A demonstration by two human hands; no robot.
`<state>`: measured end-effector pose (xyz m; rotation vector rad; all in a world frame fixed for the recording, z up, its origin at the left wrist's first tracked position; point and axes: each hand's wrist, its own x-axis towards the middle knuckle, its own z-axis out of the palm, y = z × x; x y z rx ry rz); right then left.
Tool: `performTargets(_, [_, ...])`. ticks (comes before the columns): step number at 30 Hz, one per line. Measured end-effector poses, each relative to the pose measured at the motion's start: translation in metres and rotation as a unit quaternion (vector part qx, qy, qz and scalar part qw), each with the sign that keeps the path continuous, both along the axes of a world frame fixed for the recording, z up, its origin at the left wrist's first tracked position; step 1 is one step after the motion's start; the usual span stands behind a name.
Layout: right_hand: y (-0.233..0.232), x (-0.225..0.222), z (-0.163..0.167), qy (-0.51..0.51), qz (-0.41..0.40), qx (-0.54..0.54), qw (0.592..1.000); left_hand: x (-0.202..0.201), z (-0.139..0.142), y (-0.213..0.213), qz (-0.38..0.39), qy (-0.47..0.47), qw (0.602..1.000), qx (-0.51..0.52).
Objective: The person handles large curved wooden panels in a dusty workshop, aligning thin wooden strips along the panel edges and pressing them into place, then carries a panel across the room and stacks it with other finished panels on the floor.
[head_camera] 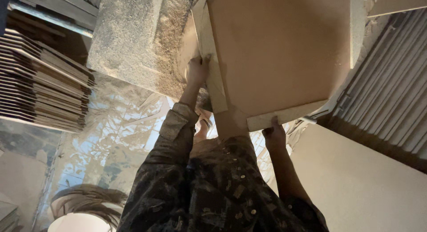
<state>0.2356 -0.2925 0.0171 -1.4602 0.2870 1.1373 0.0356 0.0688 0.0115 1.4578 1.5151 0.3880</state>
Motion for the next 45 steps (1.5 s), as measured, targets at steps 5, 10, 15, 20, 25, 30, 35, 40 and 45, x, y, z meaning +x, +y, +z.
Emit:
performTargets(5, [0.013,0.004,0.007,0.012,-0.043,-0.007,0.999,0.009,0.011,0.011,-0.006,0.042,0.998,0.040])
performTargets(10, [0.035,0.020,0.009,-0.152,0.085,-0.034,0.984,0.036,0.029,0.036,0.020,0.054,0.998,0.002])
performTargets(15, [0.063,0.033,0.008,-0.071,0.021,-0.031,0.997,0.052,0.040,0.061,-0.007,0.056,0.994,0.095])
performTargets(20, [0.010,0.025,0.011,-0.023,0.014,-0.058,0.998,0.013,0.027,0.010,0.004,0.053,0.999,0.001])
performTargets(25, [-0.036,0.060,0.015,-0.119,0.166,0.027,0.979,-0.023,0.020,-0.032,0.019,0.069,0.997,0.026])
performTargets(30, [-0.025,0.090,0.006,0.032,-0.028,0.068,0.997,-0.013,0.022,0.000,-0.001,0.059,0.997,0.054])
performTargets(35, [-0.016,0.072,0.004,0.043,-0.051,0.051,0.996,-0.007,0.025,0.020,0.014,0.064,0.998,0.013])
performTargets(40, [-0.012,0.062,0.001,0.076,-0.067,0.089,0.991,-0.027,0.019,-0.023,0.005,-0.027,0.999,0.018])
performTargets(45, [-0.015,0.052,-0.001,0.126,-0.069,0.098,0.985,-0.041,0.016,-0.097,0.030,0.014,0.973,0.227])
